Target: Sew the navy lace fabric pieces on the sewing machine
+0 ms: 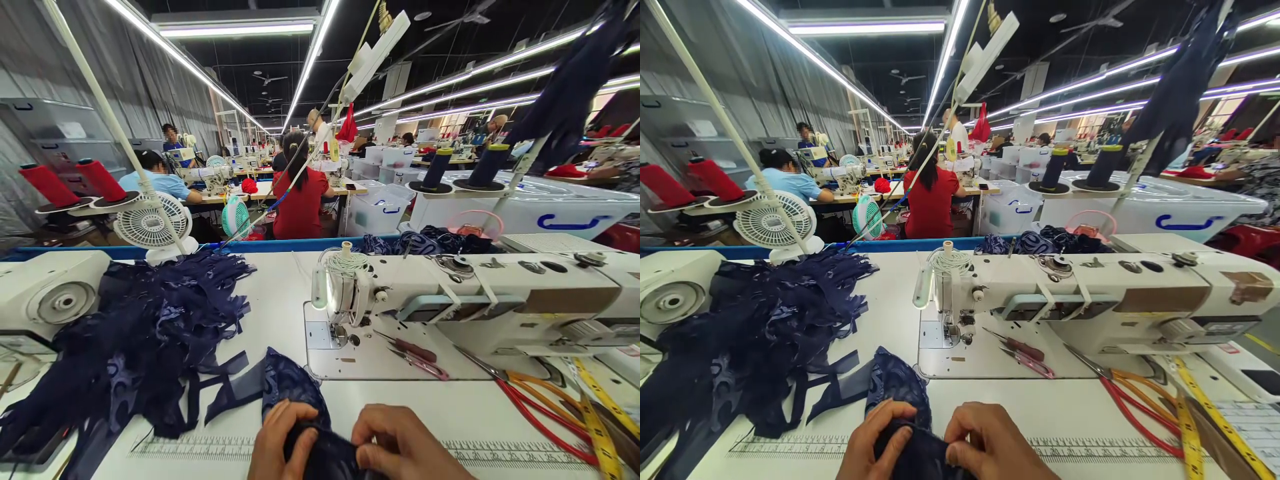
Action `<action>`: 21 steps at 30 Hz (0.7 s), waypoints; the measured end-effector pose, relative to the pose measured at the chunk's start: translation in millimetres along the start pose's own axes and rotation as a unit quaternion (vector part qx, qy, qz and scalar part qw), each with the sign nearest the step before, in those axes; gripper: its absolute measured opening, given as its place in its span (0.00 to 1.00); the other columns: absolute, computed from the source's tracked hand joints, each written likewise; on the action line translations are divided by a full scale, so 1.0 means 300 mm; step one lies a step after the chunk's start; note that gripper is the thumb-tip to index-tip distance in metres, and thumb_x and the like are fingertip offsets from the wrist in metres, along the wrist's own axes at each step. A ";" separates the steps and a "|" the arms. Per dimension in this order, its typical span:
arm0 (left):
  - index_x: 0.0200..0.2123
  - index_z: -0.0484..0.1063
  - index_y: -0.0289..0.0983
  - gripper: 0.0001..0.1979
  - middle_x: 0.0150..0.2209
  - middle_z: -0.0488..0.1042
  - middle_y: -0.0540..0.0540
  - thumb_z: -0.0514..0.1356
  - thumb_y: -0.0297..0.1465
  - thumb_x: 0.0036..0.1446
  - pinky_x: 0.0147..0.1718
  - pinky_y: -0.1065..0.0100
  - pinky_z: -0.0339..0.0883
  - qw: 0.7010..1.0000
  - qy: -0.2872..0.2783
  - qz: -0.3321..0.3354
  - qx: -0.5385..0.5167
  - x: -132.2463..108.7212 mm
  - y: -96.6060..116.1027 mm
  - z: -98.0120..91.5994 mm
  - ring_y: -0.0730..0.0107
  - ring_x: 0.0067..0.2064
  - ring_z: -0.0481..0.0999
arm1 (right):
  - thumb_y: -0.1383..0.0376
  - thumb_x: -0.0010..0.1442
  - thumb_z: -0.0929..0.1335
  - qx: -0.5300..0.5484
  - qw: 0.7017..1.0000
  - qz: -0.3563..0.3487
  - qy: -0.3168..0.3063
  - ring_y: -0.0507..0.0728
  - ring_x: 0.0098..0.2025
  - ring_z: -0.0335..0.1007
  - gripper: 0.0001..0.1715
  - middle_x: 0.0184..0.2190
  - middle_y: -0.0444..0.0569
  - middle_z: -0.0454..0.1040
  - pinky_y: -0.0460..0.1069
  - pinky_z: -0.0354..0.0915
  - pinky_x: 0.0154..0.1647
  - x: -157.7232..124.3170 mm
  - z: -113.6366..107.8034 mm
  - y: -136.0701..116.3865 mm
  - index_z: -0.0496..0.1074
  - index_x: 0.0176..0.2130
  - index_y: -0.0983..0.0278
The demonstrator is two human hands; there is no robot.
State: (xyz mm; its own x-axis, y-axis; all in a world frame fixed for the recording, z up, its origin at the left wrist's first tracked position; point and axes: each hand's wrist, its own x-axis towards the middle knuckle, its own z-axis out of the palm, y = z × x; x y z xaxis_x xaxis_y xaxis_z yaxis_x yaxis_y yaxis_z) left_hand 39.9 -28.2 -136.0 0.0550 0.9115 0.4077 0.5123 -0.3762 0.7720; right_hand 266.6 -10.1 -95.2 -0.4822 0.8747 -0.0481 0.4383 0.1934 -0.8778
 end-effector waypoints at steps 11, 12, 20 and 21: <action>0.31 0.74 0.36 0.25 0.28 0.70 0.50 0.58 0.55 0.59 0.34 0.73 0.63 0.947 -0.164 -0.166 -0.223 0.135 -0.103 -0.193 0.70 0.32 0.70 | 0.68 0.60 0.67 0.041 0.997 0.025 -0.065 0.49 0.21 0.64 0.02 0.22 0.38 0.64 0.40 0.56 0.21 0.178 0.051 -0.089 0.70 0.36 0.64; 0.32 0.74 0.37 0.22 0.29 0.72 0.50 0.57 0.51 0.63 0.35 0.73 0.65 0.965 -0.155 -0.128 -0.167 0.164 -0.102 -0.244 0.69 0.33 0.72 | 0.72 0.59 0.65 -0.027 0.998 -0.038 -0.042 0.49 0.20 0.64 0.05 0.20 0.37 0.64 0.40 0.55 0.20 0.226 0.079 -0.113 0.70 0.33 0.64; 0.45 0.73 0.34 0.16 0.37 0.75 0.44 0.47 0.19 0.67 0.42 0.62 0.64 0.782 0.113 0.409 0.457 0.332 -0.029 -0.410 0.64 0.37 0.74 | 0.77 0.64 0.60 -0.245 0.898 -0.322 0.174 0.54 0.45 0.69 0.14 0.48 0.52 0.69 0.45 0.66 0.40 0.682 0.196 -0.187 0.66 0.45 0.63; 0.42 0.73 0.33 0.17 0.35 0.76 0.43 0.45 0.19 0.67 0.41 0.61 0.63 0.772 0.117 0.417 0.465 0.311 -0.043 -0.345 0.64 0.35 0.74 | 0.76 0.64 0.61 -0.273 0.882 -0.346 0.169 0.54 0.44 0.69 0.13 0.48 0.51 0.69 0.46 0.66 0.37 0.679 0.181 -0.151 0.67 0.44 0.62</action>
State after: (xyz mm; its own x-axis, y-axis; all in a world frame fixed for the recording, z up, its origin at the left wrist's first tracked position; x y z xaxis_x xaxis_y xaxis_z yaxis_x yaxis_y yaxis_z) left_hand -50.3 44.4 -57.7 0.5976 0.3195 0.7354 0.7820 -0.4347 -0.4466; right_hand 107.2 135.3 -91.2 -0.5635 0.5283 0.6351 0.4726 0.8367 -0.2767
